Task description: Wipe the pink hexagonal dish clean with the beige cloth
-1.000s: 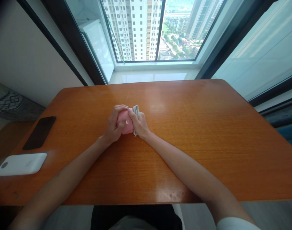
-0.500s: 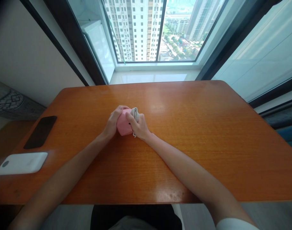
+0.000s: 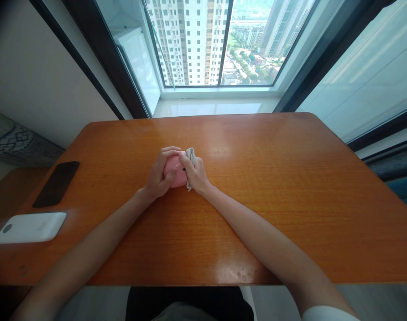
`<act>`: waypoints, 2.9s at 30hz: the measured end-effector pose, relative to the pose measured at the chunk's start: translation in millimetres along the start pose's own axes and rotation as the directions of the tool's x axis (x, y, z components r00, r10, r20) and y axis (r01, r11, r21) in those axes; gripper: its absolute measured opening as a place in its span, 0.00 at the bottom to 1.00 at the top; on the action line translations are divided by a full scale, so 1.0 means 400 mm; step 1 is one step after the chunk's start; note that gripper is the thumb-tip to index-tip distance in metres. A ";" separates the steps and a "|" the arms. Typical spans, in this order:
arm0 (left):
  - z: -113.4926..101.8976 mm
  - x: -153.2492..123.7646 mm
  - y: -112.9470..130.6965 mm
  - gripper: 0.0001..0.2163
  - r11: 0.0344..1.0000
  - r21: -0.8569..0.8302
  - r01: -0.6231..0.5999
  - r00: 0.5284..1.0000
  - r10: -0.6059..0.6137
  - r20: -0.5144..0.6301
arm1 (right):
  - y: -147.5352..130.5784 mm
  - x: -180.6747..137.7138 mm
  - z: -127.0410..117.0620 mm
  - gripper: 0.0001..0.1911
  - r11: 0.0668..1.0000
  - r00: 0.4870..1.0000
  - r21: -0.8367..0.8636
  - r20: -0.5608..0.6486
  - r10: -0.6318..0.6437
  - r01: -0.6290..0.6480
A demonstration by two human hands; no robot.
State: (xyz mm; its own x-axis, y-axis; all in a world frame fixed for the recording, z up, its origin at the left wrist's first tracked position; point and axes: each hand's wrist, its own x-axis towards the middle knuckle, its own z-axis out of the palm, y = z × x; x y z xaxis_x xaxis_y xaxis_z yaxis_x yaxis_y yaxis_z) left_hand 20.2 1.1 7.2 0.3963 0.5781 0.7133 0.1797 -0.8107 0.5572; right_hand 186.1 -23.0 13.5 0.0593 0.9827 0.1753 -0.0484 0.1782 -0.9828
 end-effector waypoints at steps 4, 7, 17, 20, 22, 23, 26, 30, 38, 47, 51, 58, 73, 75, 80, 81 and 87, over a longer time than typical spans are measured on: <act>0.010 0.005 0.014 0.16 0.996 -0.045 0.076 0.996 -0.078 -0.041 | 0.003 -0.003 -0.002 0.27 1.000 1.000 -0.021 -0.007 0.003 -0.003; 0.017 0.016 0.028 0.16 0.968 -0.118 0.222 0.973 -0.228 -0.044 | 0.009 -0.008 -0.003 0.29 0.999 1.000 -0.040 -0.016 0.009 -0.009; 0.017 0.054 0.041 0.21 0.707 -0.348 0.615 0.761 -0.648 0.027 | 0.021 -0.014 -0.007 0.32 0.998 0.999 -0.048 0.025 -0.029 0.030; 0.019 0.045 0.042 0.22 0.729 -0.341 0.593 0.778 -0.628 0.009 | 0.019 -0.014 -0.007 0.32 0.999 0.999 -0.035 0.030 -0.028 0.029; 0.018 0.034 0.039 0.23 0.786 -0.304 0.538 0.821 -0.570 -0.019 | 0.016 -0.015 -0.006 0.32 0.999 0.999 -0.027 0.036 -0.021 0.021; 0.016 0.028 0.035 0.23 0.830 -0.271 0.487 0.856 -0.515 -0.040 | 0.014 -0.015 -0.006 0.32 1.000 0.999 -0.025 0.039 -0.015 0.016; 0.007 0.010 0.014 0.26 0.960 -0.132 0.246 0.965 -0.255 -0.055 | 0.009 -0.013 -0.004 0.31 1.000 1.000 -0.021 0.019 0.005 -0.004; 0.004 -0.006 -0.009 0.26 0.996 -0.056 0.075 0.997 -0.075 0.007 | 0.007 -0.007 -0.003 0.28 0.999 0.999 -0.013 -0.024 0.031 -0.031; 0.017 0.007 0.016 0.23 0.917 -0.111 0.384 0.920 -0.390 -0.036 | 0.015 -0.001 -0.004 0.29 1.000 1.000 -0.001 -0.007 0.020 -0.020; 0.015 0.061 0.037 0.28 0.562 -0.452 0.693 0.669 -0.734 0.114 | 0.014 -0.016 -0.005 0.30 0.999 0.997 -0.015 0.071 -0.032 0.033; 0.020 0.059 0.035 0.28 0.525 -0.487 0.698 0.645 -0.756 0.109 | 0.015 -0.014 -0.007 0.31 0.999 0.998 -0.022 0.066 -0.025 0.026; 0.018 0.025 0.027 0.27 0.833 -0.300 0.464 0.866 -0.499 -0.046 | 0.015 -0.013 -0.008 0.30 1.000 0.998 -0.003 0.064 -0.005 0.005; 0.017 0.006 0.024 0.20 0.968 0.037 0.248 0.968 -0.246 -0.046 | 0.010 0.002 -0.004 0.26 0.999 0.999 0.034 -0.031 -0.006 0.007; 0.020 0.014 0.035 0.20 0.943 -0.006 0.334 0.941 -0.333 -0.055 | 0.009 -0.001 -0.004 0.27 1.000 1.000 0.013 -0.027 0.005 -0.004; 0.022 0.038 0.042 0.21 0.805 -0.164 0.570 0.812 -0.583 -0.039 | 0.015 -0.006 -0.007 0.29 1.000 1.000 -0.019 -0.004 0.023 -0.023; 0.023 0.042 0.038 0.23 0.767 -0.207 0.607 0.780 -0.625 -0.027 | 0.016 -0.006 -0.008 0.30 1.000 1.000 -0.014 0.006 0.025 -0.025; 0.026 0.052 0.019 0.30 0.591 -0.412 0.693 0.670 -0.739 0.068 | 0.006 -0.006 -0.006 0.28 1.000 0.999 0.026 0.044 0.008 -0.009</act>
State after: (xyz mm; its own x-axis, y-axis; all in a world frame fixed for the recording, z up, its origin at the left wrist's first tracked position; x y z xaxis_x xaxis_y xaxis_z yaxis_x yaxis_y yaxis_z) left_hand 39.4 6.0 21.9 0.1939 0.9803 0.0375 0.0103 -0.0402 0.9991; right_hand 188.1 -25.0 10.7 0.0152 0.9853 0.1701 -0.0751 0.1708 -0.9824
